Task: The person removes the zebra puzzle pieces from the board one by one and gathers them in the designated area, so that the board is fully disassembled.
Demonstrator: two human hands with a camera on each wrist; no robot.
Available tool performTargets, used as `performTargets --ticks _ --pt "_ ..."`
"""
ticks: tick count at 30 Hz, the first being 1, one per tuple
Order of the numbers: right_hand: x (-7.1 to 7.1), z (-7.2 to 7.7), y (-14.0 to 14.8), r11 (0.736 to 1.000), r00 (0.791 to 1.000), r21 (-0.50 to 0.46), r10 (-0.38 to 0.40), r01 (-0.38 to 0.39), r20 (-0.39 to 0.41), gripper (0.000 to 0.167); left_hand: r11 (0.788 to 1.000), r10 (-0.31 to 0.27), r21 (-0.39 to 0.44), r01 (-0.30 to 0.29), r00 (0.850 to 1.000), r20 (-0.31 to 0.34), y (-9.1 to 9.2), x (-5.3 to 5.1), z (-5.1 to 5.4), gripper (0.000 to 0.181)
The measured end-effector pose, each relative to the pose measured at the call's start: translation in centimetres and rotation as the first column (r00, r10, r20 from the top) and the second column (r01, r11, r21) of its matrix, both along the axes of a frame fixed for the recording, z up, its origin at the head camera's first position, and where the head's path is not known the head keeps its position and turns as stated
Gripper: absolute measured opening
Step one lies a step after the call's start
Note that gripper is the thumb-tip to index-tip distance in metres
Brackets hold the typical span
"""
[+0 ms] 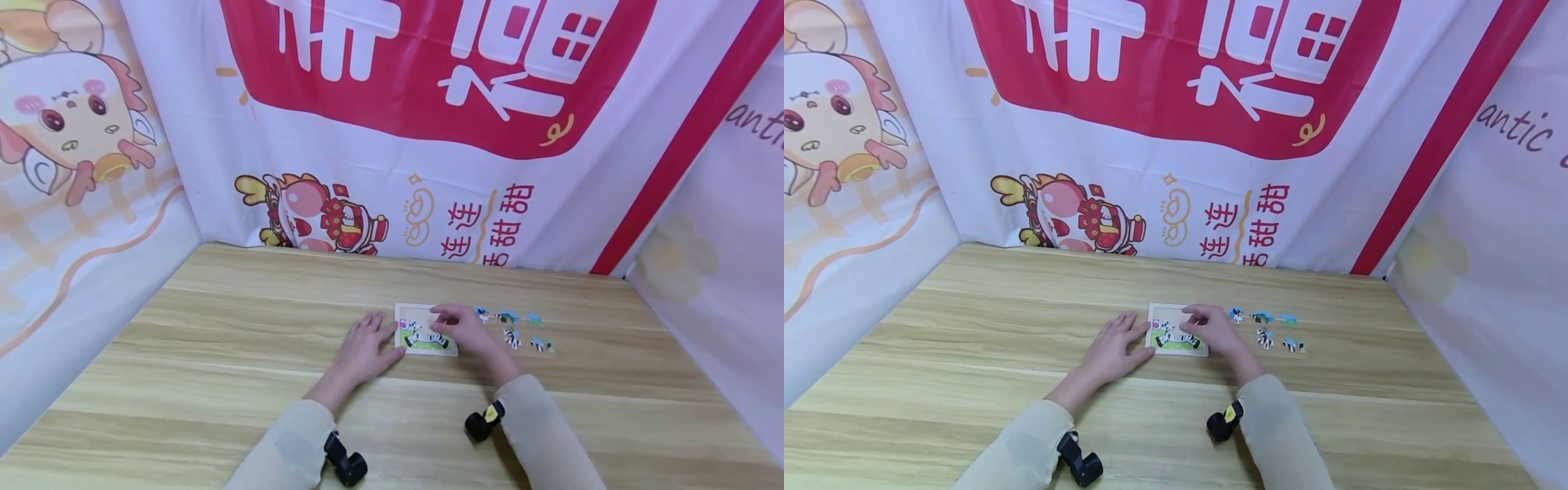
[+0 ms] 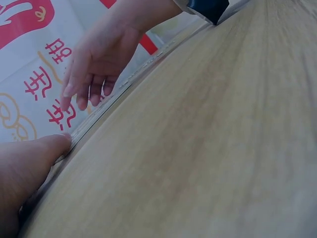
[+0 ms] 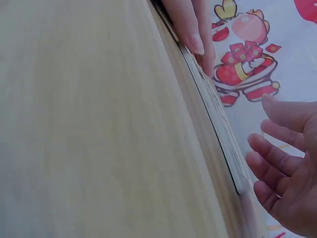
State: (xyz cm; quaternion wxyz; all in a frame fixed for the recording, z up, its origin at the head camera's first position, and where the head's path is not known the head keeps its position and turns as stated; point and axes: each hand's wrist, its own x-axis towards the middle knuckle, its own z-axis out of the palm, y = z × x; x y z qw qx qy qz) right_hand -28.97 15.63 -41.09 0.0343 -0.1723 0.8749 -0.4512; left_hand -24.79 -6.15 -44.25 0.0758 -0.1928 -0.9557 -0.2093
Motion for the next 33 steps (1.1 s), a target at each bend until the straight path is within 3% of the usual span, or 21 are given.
performTargets --ticks 11,20,33 --pt "-0.1 -1.1 -2.5 0.998 1.000 0.067 -0.009 0.010 -0.025 0.036 0.999 0.018 -0.033 -0.018 1.000 0.010 0.1 0.0 0.0 0.060" --pt "0.0 -1.4 -3.3 0.979 0.996 0.201 -0.025 0.041 -0.086 0.032 0.999 0.012 -0.032 -0.012 1.000 0.012 0.1 0.1 0.1 0.059" --pt "-0.2 -1.5 -3.9 0.993 0.997 0.087 -0.080 0.081 -0.012 0.028 1.000 0.015 -0.020 -0.015 1.000 0.023 0.2 0.1 0.0 0.058"
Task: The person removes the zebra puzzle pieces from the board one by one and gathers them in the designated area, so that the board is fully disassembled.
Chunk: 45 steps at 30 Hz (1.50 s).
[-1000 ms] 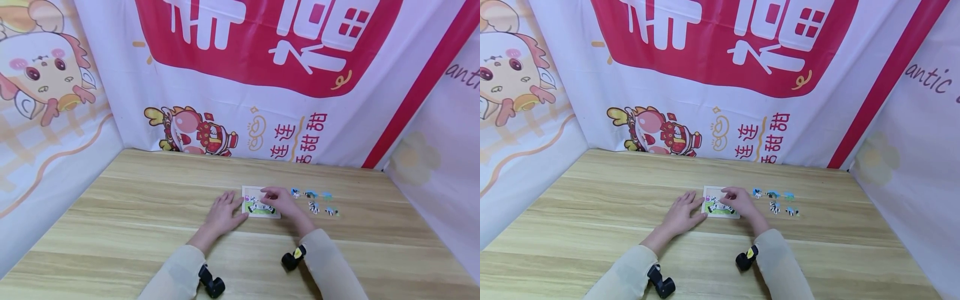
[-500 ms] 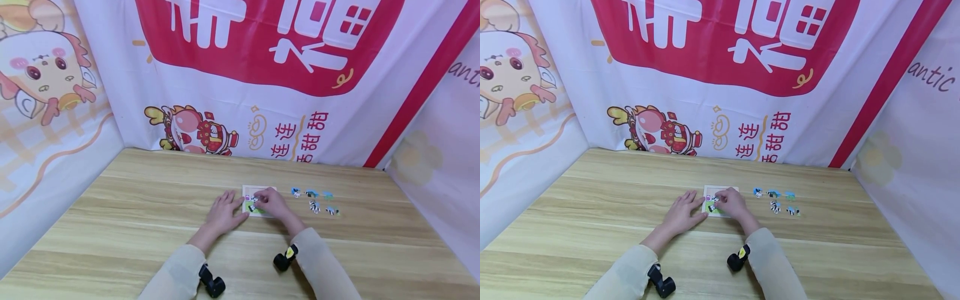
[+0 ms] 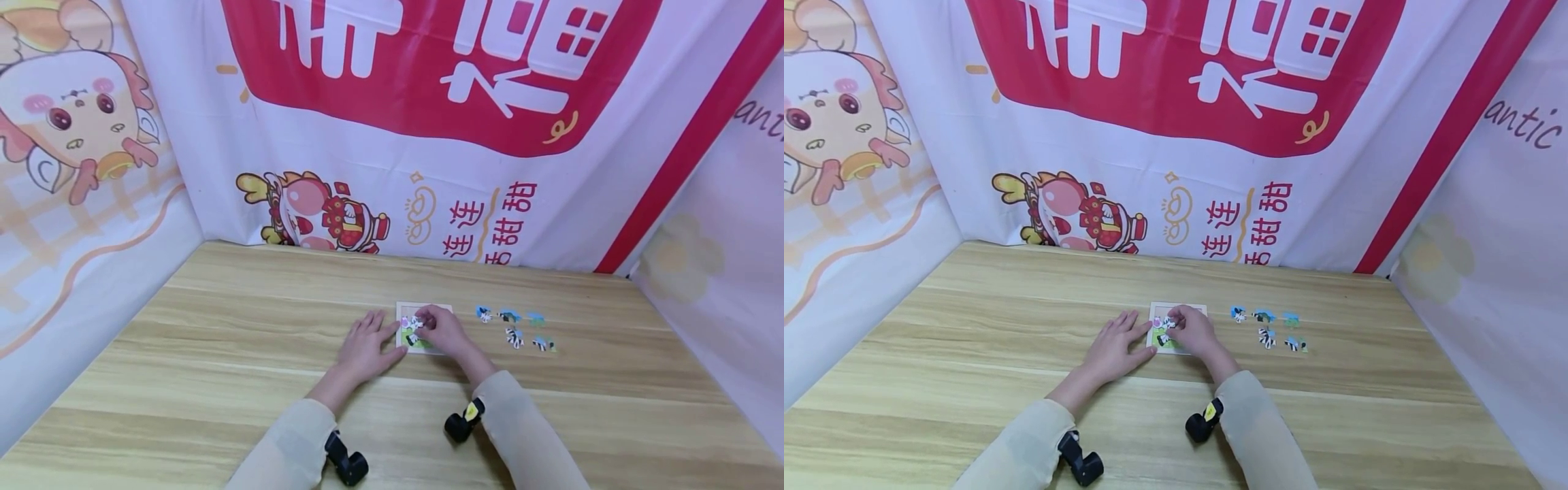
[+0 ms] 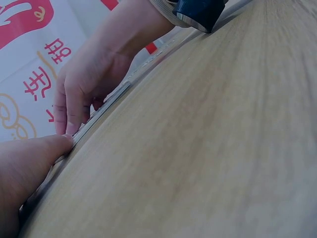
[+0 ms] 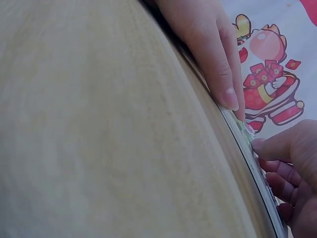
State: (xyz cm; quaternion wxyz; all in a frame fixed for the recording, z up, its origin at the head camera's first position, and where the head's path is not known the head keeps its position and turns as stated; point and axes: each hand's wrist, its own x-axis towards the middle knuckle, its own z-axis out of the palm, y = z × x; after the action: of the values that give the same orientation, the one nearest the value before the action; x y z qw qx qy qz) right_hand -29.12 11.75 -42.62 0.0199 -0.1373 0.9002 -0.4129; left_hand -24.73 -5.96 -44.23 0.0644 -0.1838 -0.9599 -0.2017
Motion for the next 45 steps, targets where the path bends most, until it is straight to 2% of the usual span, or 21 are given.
performTargets --ticks 14,20,24,32,39,45 --pt "0.1 0.2 -0.1 0.999 1.000 0.033 0.009 -0.008 -0.012 0.029 1.000 -0.009 0.003 0.009 1.000 -0.007 -0.1 0.1 0.3 0.057" --pt "0.3 0.2 -0.1 1.000 1.000 0.000 0.000 0.000 -0.029 0.028 1.000 -0.015 0.013 0.016 1.000 -0.009 -0.1 0.1 0.3 0.058" --pt "0.4 0.6 0.3 0.999 1.000 -0.043 -0.016 0.016 -0.008 0.030 1.000 -0.022 0.020 0.022 0.999 -0.025 -0.2 0.1 0.3 0.060" --pt "0.2 1.5 1.9 0.992 0.996 -0.113 -0.056 0.063 0.065 0.029 1.000 -0.006 -0.007 0.006 1.000 -0.012 -0.2 -0.2 0.2 0.058" --pt "0.7 2.5 4.0 0.993 0.997 -0.096 -0.057 0.061 0.050 0.030 1.000 -0.011 -0.005 0.011 1.000 0.002 -0.1 0.0 0.3 0.058" --pt "1.2 3.2 6.1 0.989 0.992 -0.106 -0.089 0.099 0.092 0.029 1.000 -0.011 -0.013 0.011 1.000 -0.002 -0.1 0.0 0.2 0.058"
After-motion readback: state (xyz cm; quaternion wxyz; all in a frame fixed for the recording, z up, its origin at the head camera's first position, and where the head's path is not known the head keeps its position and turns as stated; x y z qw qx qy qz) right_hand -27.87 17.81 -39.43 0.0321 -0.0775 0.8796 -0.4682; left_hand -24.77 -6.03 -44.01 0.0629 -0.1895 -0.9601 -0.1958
